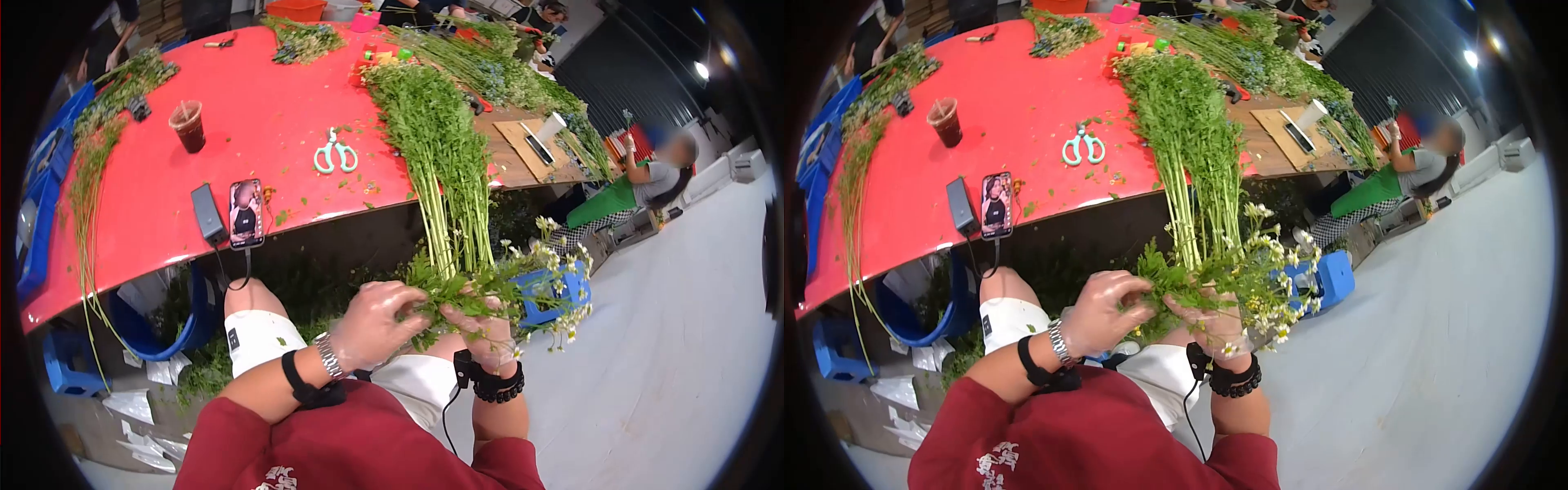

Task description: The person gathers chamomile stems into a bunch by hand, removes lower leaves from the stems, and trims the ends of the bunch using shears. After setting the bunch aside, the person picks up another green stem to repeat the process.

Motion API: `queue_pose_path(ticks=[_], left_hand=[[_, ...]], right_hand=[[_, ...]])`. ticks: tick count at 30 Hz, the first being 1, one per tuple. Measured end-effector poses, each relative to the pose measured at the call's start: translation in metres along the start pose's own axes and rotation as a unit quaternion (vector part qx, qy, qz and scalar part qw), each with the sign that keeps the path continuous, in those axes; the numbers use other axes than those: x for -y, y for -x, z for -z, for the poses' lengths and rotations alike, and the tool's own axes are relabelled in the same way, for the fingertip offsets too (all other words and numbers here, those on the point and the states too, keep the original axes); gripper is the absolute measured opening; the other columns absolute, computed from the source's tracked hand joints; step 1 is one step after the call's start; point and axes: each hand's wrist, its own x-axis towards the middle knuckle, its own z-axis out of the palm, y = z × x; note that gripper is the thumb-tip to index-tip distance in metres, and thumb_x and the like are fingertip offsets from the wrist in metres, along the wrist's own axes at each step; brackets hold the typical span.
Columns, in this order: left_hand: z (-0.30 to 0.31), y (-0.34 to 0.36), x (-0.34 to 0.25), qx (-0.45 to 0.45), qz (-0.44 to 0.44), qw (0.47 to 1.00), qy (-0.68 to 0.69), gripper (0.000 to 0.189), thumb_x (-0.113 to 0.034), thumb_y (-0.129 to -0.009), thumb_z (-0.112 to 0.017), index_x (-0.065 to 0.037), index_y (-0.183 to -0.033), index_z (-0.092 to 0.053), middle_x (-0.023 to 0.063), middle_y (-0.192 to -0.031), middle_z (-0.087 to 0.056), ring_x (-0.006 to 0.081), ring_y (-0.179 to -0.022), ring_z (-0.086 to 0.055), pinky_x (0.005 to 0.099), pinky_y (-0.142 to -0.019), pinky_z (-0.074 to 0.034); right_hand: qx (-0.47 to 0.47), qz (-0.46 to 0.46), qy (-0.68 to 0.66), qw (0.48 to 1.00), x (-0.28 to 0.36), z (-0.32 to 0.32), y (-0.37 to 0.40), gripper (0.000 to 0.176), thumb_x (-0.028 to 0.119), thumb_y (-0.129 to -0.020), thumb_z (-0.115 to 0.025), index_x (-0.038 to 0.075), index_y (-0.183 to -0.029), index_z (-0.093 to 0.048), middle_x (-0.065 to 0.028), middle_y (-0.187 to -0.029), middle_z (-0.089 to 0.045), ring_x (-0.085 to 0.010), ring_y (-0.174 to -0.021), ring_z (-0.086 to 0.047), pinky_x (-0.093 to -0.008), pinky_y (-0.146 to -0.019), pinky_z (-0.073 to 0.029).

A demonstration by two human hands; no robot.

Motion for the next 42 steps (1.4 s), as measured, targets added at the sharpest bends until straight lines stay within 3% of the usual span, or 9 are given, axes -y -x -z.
queue_pose_path(ticks=[4, 8, 17, 24, 27, 31, 34, 39, 42], left_hand=[[-0.012, 0.005, 0.006, 0.062, 0.068, 0.990, 0.106, 0.012, -0.009, -0.085, -0.075, -0.001, -0.091, -0.068, 0.0108, -0.077, -0.064, 0.0266, -0.071, -0.064, 0.0381, -0.070, -0.051], [-0.021, 0.016, 0.010, 0.018, 0.116, 0.977, 0.180, 0.008, -0.005, -0.086, -0.074, -0.002, -0.091, -0.069, 0.0085, -0.080, -0.064, 0.0220, -0.073, -0.063, 0.0355, -0.070, -0.052], [-0.032, 0.025, 0.014, 0.019, 0.166, 0.930, 0.328, 0.007, -0.003, -0.090, -0.072, -0.001, -0.091, -0.066, 0.0029, -0.080, -0.061, 0.0126, -0.072, -0.057, 0.0313, -0.068, -0.048], [-0.029, 0.029, 0.024, 0.031, 0.278, 0.926, 0.252, 0.018, -0.008, -0.092, -0.070, -0.001, -0.079, -0.058, -0.0001, -0.069, -0.052, 0.0058, -0.066, -0.046, 0.0282, -0.058, -0.042], [-0.023, 0.031, 0.042, -0.096, 0.290, 0.940, 0.154, 0.023, -0.012, -0.093, -0.067, -0.001, -0.076, -0.055, -0.0002, -0.064, -0.051, 0.0048, -0.064, -0.045, 0.0295, -0.054, -0.040], [-0.004, 0.036, 0.067, -0.037, 0.202, 0.970, -0.132, 0.013, -0.014, -0.084, -0.070, -0.004, -0.078, -0.065, 0.0150, -0.072, -0.065, 0.0315, -0.065, -0.064, 0.0425, -0.064, -0.050], [0.003, 0.035, 0.063, -0.009, 0.144, 0.938, -0.316, 0.010, -0.016, -0.082, -0.070, -0.006, -0.078, -0.069, 0.0122, -0.079, -0.068, 0.0344, -0.079, -0.067, 0.0463, -0.078, -0.050], [0.004, 0.021, 0.020, -0.009, 0.014, 0.977, -0.212, 0.040, -0.011, -0.076, -0.074, -0.006, -0.114, -0.064, 0.0130, -0.106, -0.063, 0.0340, -0.101, -0.061, 0.0471, -0.089, -0.045], [-0.012, 0.017, 0.009, 0.062, -0.059, 0.990, -0.113, 0.042, -0.015, -0.072, -0.078, -0.007, -0.111, -0.066, 0.0080, -0.092, -0.064, 0.0284, -0.088, -0.064, 0.0428, -0.081, -0.046]], right_hand=[[-0.007, -0.048, -0.067, 0.997, 0.008, -0.008, 0.012, 0.043, 0.003, -0.086, -0.076, 0.025, -0.122, -0.076, -0.0098, -0.120, -0.070, -0.0259, -0.104, -0.070, -0.0412, -0.086, -0.056], [-0.052, -0.130, -0.290, 0.947, 0.034, -0.009, 0.015, 0.028, 0.003, -0.089, -0.079, 0.005, -0.116, -0.070, -0.0053, -0.113, -0.071, -0.0156, -0.098, -0.068, -0.0317, -0.082, -0.055], [-0.058, -0.072, -0.276, 0.957, 0.024, -0.016, 0.024, 0.027, 0.000, -0.085, -0.081, 0.003, -0.109, -0.067, -0.0047, -0.107, -0.068, -0.0149, -0.097, -0.064, -0.0320, -0.085, -0.053], [-0.102, -0.133, -0.214, 0.962, 0.005, -0.029, 0.039, 0.029, -0.002, -0.084, -0.080, 0.008, -0.108, -0.066, -0.0043, -0.107, -0.068, -0.0162, -0.101, -0.062, -0.0329, -0.087, -0.053], [-0.148, -0.045, -0.322, 0.934, -0.002, -0.030, 0.040, 0.043, 0.000, -0.085, -0.082, 0.006, -0.121, -0.060, -0.0089, -0.118, -0.067, -0.0205, -0.104, -0.065, -0.0384, -0.097, -0.052], [-0.234, -0.092, -0.295, 0.922, 0.025, -0.023, 0.033, 0.022, 0.013, -0.091, -0.077, 0.000, -0.107, -0.068, -0.0087, -0.107, -0.069, -0.0157, -0.096, -0.062, -0.0330, -0.090, -0.049], [-0.282, -0.072, -0.269, 0.918, 0.028, -0.028, 0.024, 0.019, 0.008, -0.092, -0.075, 0.000, -0.107, -0.068, -0.0076, -0.108, -0.069, -0.0161, -0.098, -0.062, -0.0313, -0.091, -0.050], [-0.288, -0.033, -0.210, 0.934, 0.003, -0.035, 0.022, 0.014, 0.000, -0.093, -0.072, 0.000, -0.107, -0.069, -0.0064, -0.108, -0.069, -0.0157, -0.097, -0.063, -0.0302, -0.089, -0.051], [-0.277, -0.038, -0.243, 0.929, 0.008, -0.044, 0.021, 0.014, -0.002, -0.091, -0.074, 0.000, -0.105, -0.070, -0.0059, -0.104, -0.071, -0.0157, -0.093, -0.064, -0.0317, -0.086, -0.053]])
